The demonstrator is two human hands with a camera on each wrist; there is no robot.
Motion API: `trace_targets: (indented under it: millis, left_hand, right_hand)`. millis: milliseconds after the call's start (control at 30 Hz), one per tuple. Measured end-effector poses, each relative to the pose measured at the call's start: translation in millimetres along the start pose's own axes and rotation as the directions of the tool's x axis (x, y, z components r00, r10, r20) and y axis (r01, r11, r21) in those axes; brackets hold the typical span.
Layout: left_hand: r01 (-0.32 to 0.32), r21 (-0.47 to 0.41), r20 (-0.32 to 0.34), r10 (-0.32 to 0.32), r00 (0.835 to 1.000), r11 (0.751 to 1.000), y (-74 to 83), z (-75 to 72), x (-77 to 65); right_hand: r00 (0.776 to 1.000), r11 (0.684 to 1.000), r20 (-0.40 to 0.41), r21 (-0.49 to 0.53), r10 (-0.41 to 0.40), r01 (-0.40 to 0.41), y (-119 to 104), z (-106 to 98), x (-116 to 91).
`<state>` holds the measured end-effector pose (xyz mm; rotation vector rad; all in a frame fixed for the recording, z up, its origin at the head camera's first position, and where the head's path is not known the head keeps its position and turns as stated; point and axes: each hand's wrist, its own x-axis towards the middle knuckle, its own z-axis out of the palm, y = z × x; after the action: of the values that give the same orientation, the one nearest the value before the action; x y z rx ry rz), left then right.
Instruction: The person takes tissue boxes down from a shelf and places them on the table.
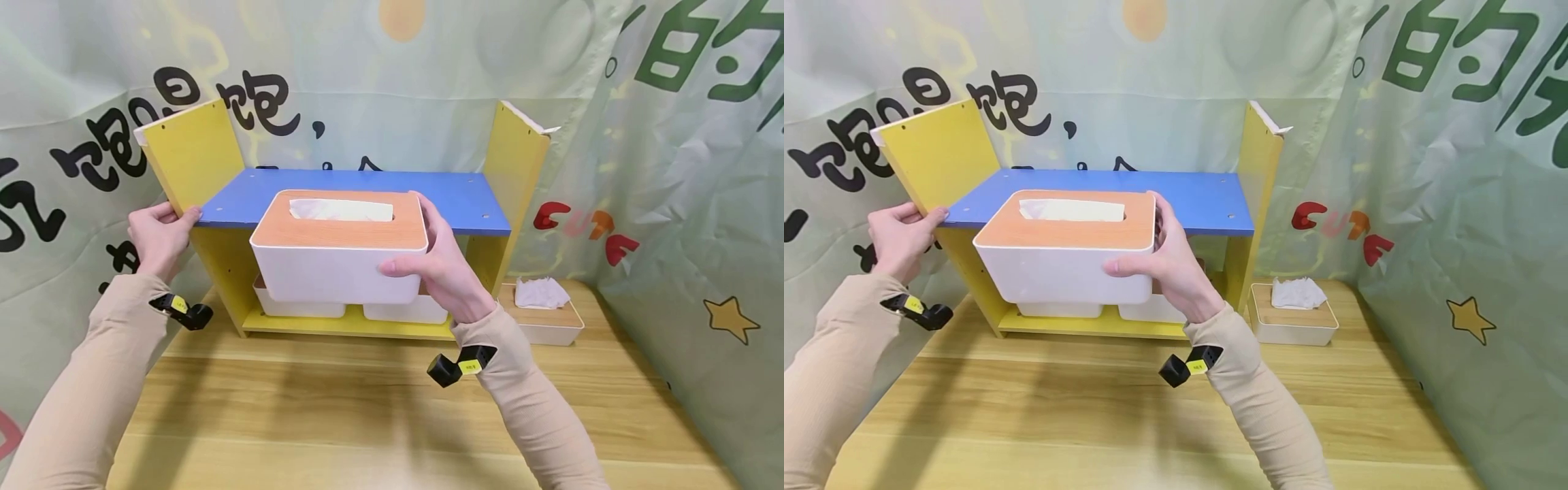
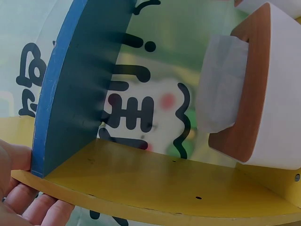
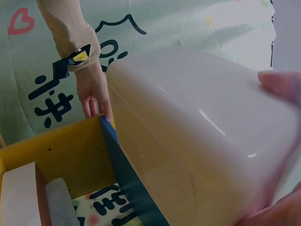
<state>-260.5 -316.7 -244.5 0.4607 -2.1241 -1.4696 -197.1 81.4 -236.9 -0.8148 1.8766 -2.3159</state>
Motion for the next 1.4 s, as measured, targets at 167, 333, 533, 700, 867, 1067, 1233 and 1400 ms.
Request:
trace_targets:
  millis: [167,333,533,700,867,1067,1233,1400]
  left_hand:
    - [0.009,-0.015,0.0,-0.009,1.0,1.0,-0.8,0.1,0.1]
    - [0.006,-0.019,-0.001,-0.006,1.0,1.0,-0.4,0.2,-0.3]
    - [0.013,-0.029,0.001,-0.013,1.0,0.999,0.1,0.6,0.2]
    - [0.016,-0.033,0.007,-0.016,1.0,0.999,-0.2,0.3,1.8]
    - [0.016,-0.029,0.007,-0.015,1.0,0.999,-0.3,0.2,1.9]
    - [0.021,-0.029,0.011,-0.021,1.0,0.999,0.0,0.5,1.0]
    - [0.02,-0.023,0.005,-0.02,1.0,1.0,0.1,0.4,1.3]
    - [0.016,-0.025,-0.002,-0.017,1.0,1.0,-0.1,0.9,1.8]
  right_hand:
    - [1.0,1.0,-0.007,0.011,0.027,-0.027,2.6,-5.1,-10.5]
    - [1.0,1.0,-0.006,0.005,0.014,-0.014,8.3,-14.2,-20.4]
    - [1.0,1.0,0.015,0.009,0.008,-0.008,21.0,-29.9,-34.3]
    - [1.0,1.0,0.011,-0.004,0.013,-0.013,31.5,-41.5,-45.5]
    - [1.0,1.0,0.013,-0.027,0.001,-0.001,40.1,-50.2,-54.2]
    - [1.0,0.998,0.013,-0.057,0.0,0.001,51.5,-60.3,-66.3]
    - [1.0,0.998,0.019,-0.067,-0.013,0.014,60.2,-68.9,-76.0]
    - [0.999,0.996,0.021,-0.087,-0.028,0.03,68.3,-76.7,-84.3]
